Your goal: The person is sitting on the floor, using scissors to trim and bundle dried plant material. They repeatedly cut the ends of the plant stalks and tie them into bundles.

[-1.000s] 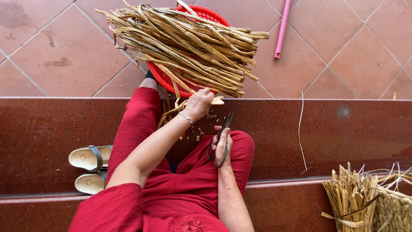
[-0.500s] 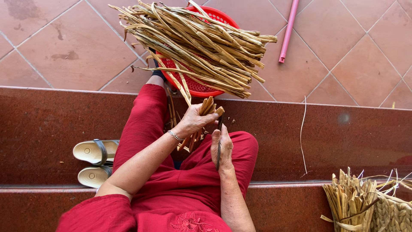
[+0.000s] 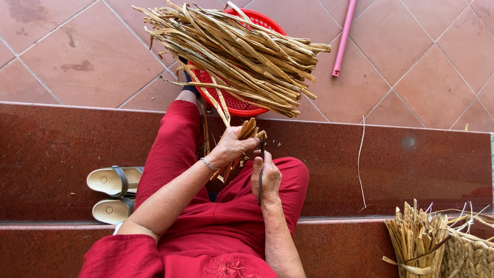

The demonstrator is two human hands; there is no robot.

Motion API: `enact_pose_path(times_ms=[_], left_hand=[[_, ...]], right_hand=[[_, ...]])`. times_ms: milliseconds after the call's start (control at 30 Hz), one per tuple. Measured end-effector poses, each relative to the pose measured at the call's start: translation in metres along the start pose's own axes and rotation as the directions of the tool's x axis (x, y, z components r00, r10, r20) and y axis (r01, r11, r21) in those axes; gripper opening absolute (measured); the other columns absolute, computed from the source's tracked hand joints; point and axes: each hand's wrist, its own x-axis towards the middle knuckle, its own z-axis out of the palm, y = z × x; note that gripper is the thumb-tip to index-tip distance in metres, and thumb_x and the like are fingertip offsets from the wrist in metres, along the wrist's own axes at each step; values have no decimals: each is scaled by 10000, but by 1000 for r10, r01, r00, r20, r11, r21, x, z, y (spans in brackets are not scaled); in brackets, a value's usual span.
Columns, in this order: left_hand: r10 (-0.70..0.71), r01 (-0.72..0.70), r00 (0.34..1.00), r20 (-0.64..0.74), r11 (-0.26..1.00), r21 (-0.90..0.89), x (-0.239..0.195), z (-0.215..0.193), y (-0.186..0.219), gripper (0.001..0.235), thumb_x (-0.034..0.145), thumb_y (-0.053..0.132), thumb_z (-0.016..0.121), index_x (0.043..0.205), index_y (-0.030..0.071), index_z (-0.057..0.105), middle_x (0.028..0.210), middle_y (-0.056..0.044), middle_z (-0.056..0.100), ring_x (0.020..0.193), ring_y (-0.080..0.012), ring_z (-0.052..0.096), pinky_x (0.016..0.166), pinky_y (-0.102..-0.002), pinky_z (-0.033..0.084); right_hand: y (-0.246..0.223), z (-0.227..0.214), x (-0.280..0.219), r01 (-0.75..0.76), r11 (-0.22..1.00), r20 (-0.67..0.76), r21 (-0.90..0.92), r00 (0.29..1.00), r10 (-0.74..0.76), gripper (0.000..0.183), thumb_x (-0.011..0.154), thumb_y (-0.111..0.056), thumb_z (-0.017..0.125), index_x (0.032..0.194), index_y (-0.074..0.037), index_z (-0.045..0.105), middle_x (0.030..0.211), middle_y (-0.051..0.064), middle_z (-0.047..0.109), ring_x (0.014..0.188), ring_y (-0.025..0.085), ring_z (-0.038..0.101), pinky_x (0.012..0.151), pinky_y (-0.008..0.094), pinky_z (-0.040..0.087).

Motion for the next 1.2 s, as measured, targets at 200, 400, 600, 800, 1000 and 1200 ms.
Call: enact_pose_path(times_ms=[200,400,600,800,1000,1200], left_hand=[[-60,59,998,-9,995,-78,-1,4,0,95,940,106,717,870,56,677,752,68,619,668,-21,563,567,-224,504],[-49,51,998,36,996,-69,-5,4,-9,56,943,77,711,906,36,710,756,44,639,667,-39,565,569,-231,480],[-67,71,997,44,992,-100,-4,5,-19,36,937,74,720,935,39,716,806,25,661,712,-43,604,630,-237,551],[61,-62,998,-17,998,-19,-9,-8,-17,168,1019,209,713,1061,48,727,877,-3,674,758,-58,615,665,-231,535],[146,-130,963,-225,988,86,9,-35,17,294,1141,322,626,1175,31,595,822,-87,665,669,-137,591,574,-275,476],[530,-350,848,7,551,757,76,1,13,370,938,290,762,1177,59,598,860,-112,715,706,-179,709,573,-289,578]], right_hand=[[3,7,-1,-38,999,-1,1,999,38,852,1005,-718,132,1227,-59,622,721,124,686,720,296,740,680,439,589],[9,9,0,66,997,-47,39,997,-64,908,1045,-714,115,1303,30,569,755,140,659,748,303,707,675,443,566],[22,19,-2,-107,990,2,95,994,107,864,1006,-708,127,1210,-32,625,574,103,550,537,160,580,505,338,468],[46,20,7,-261,714,95,650,960,264,886,992,-747,196,1265,-15,615,708,-16,490,562,71,434,460,236,379],[77,22,19,-480,200,372,854,833,409,832,987,-742,225,1277,-33,550,746,12,549,580,124,500,487,242,344],[94,26,25,-462,51,402,885,816,415,799,1006,-733,261,1268,-35,550,762,25,554,601,143,506,551,273,399]])
